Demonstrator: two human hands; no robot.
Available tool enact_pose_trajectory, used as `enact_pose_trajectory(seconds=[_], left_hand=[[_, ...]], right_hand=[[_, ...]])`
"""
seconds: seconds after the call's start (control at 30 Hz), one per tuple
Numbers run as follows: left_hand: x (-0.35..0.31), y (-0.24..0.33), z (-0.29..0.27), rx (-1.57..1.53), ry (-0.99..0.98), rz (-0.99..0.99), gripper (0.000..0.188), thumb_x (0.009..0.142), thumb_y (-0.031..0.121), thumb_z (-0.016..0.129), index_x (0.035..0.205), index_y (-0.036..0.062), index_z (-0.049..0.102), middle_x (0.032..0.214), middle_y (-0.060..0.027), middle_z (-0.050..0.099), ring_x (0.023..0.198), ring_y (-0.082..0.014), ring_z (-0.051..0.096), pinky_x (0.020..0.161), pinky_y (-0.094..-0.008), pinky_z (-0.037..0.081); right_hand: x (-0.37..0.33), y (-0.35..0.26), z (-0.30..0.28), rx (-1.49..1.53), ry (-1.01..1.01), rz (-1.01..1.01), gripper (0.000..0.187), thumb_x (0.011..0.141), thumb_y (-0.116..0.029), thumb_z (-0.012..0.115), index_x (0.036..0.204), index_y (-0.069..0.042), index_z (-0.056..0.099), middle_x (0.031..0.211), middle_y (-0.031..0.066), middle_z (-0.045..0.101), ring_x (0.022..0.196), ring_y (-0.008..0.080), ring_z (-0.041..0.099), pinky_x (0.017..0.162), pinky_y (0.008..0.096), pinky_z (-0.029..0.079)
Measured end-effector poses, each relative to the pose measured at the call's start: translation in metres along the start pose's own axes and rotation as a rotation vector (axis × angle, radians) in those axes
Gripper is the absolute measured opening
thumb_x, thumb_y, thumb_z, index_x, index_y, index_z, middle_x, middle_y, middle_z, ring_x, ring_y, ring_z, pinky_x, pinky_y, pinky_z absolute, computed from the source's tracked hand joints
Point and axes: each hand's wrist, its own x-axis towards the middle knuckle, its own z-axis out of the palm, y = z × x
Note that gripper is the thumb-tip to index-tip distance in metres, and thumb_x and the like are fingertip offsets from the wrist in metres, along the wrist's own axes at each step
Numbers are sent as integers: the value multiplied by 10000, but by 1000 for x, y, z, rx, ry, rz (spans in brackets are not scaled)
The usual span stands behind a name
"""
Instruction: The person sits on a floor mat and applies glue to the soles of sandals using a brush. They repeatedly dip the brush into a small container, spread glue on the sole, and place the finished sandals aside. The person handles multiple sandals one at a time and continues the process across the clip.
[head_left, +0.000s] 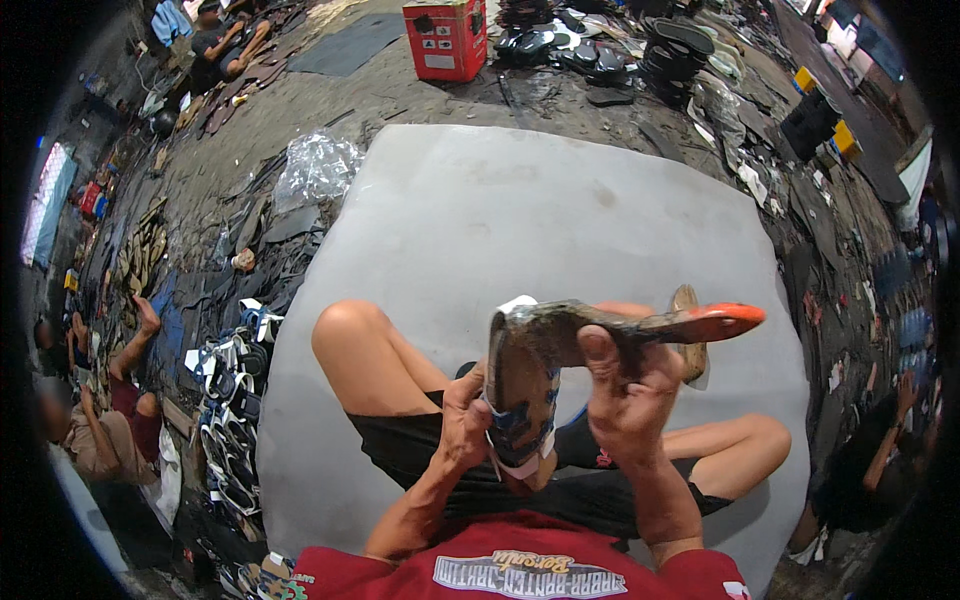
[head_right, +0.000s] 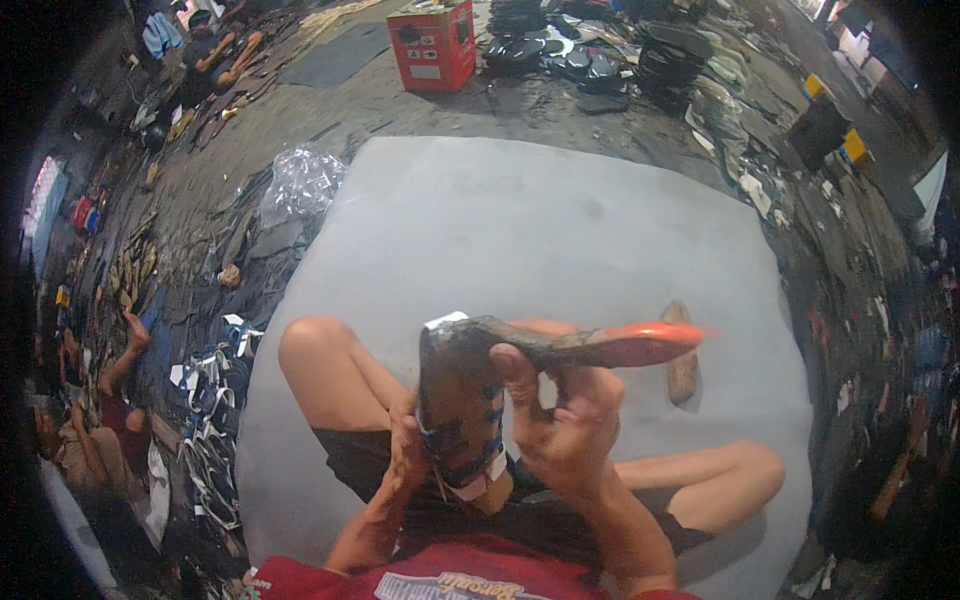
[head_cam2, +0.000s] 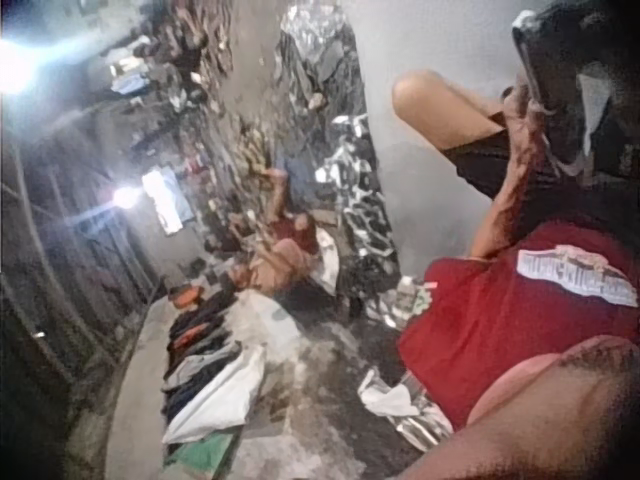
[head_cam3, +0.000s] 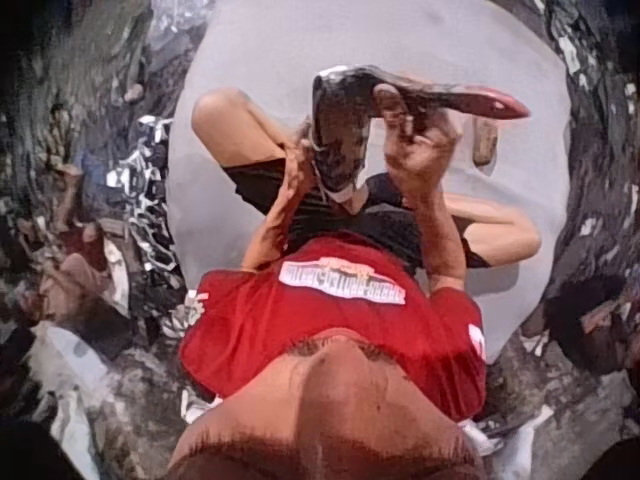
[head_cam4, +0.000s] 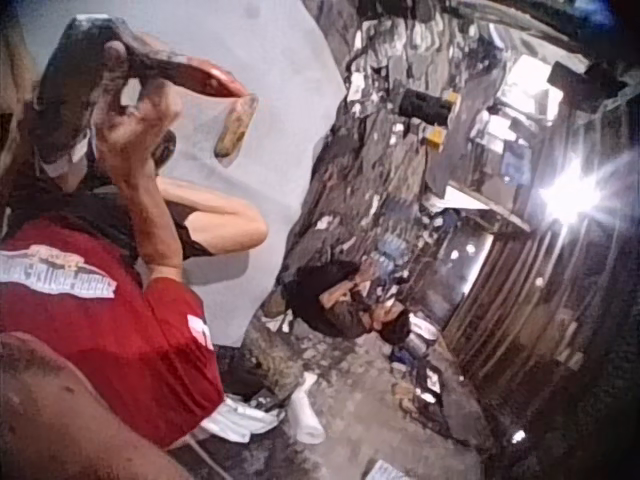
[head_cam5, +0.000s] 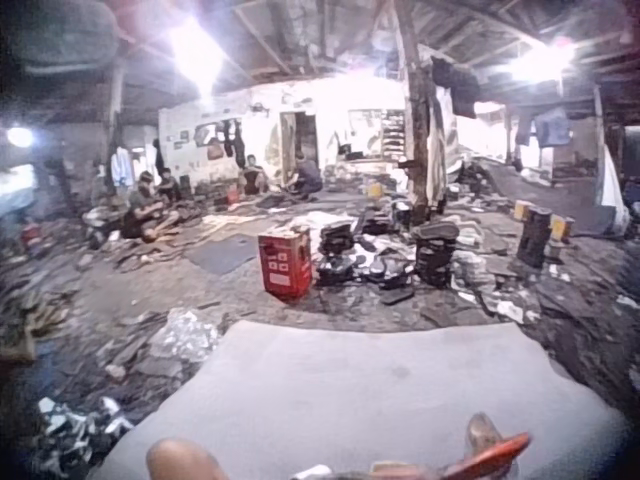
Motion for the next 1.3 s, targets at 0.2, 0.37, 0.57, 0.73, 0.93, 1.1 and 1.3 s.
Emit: enact_pose_trajectory(seconds=[0.2, 0.37, 0.57, 0.73, 0.93, 1.1, 1.3], left_hand=[[-7, 2, -1, -215, 13, -105, 952, 965, 758, 568, 1501, -26, 507, 1331, -162, 692, 1176, -240, 696, 966, -387, 602], [-17, -7, -3, -184, 66, -161, 971, 965, 795, 513, 1506, -11, 499, 1350, -162, 680, 1162, -242, 699, 948, -394, 611], [-38, -24, -26, -298, 332, -200, 998, 965, 840, 446, 1513, 7, 489, 1373, -161, 665, 1144, -245, 703, 927, -402, 621], [-38, -9, -31, -212, 107, -254, 1037, 964, 866, 379, 1580, 33, 432, 1465, -189, 609, 1281, -311, 644, 1060, -483, 560], [-29, -22, -40, -727, -96, -230, 1032, 990, 837, 356, 1639, 35, 338, 1567, -228, 512, 1376, -362, 581, 1154, -528, 489], [-29, 1, -34, -262, 80, -358, 913, 1061, 737, 340, 1597, 0, 401, 1482, -232, 592, 1298, -338, 647, 1096, -489, 546], [4, 9, -14, -158, 134, -507, 735, 1121, 621, 362, 1412, -19, 576, 1289, -150, 703, 1117, -187, 706, 966, -347, 586]], right_hand=[[-14, 6, 2, 101, 18, 19, 190, 978, -179, 788, 1073, -19, 744, 919, 89, 752, 742, 219, 685, 694, 372, 546], [6, 10, 18, -238, 81, -267, 212, 969, -184, 799, 1085, -16, 743, 874, 97, 734, 665, 220, 619, 641, 374, 513], [16, -10, -6, 196, 57, 159, 264, 1035, -189, 736, 1130, 57, 711, 971, 77, 751, 921, 121, 708, 814, 285, 586], [26, 8, 5, -124, -106, -33, 218, 1006, -192, 758, 1133, -17, 732, 877, 136, 695, 704, 189, 626, 664, 317, 517], [38, 8, -13, 207, -197, 44, 248, 1031, -186, 735, 1169, 17, 696, 1005, 66, 739, 903, 115, 689, 810, 287, 571], [41, 10, -9, 114, -321, 128, 231, 1054, -153, 697, 1188, 33, 671, 1004, 51, 717, 929, 106, 678, 834, 280, 571], [13, 35, -4, -60, -520, -163, 260, 1045, -169, 708, 1197, 37, 660, 1003, 63, 712, 971, 126, 689, 884, 280, 575]])
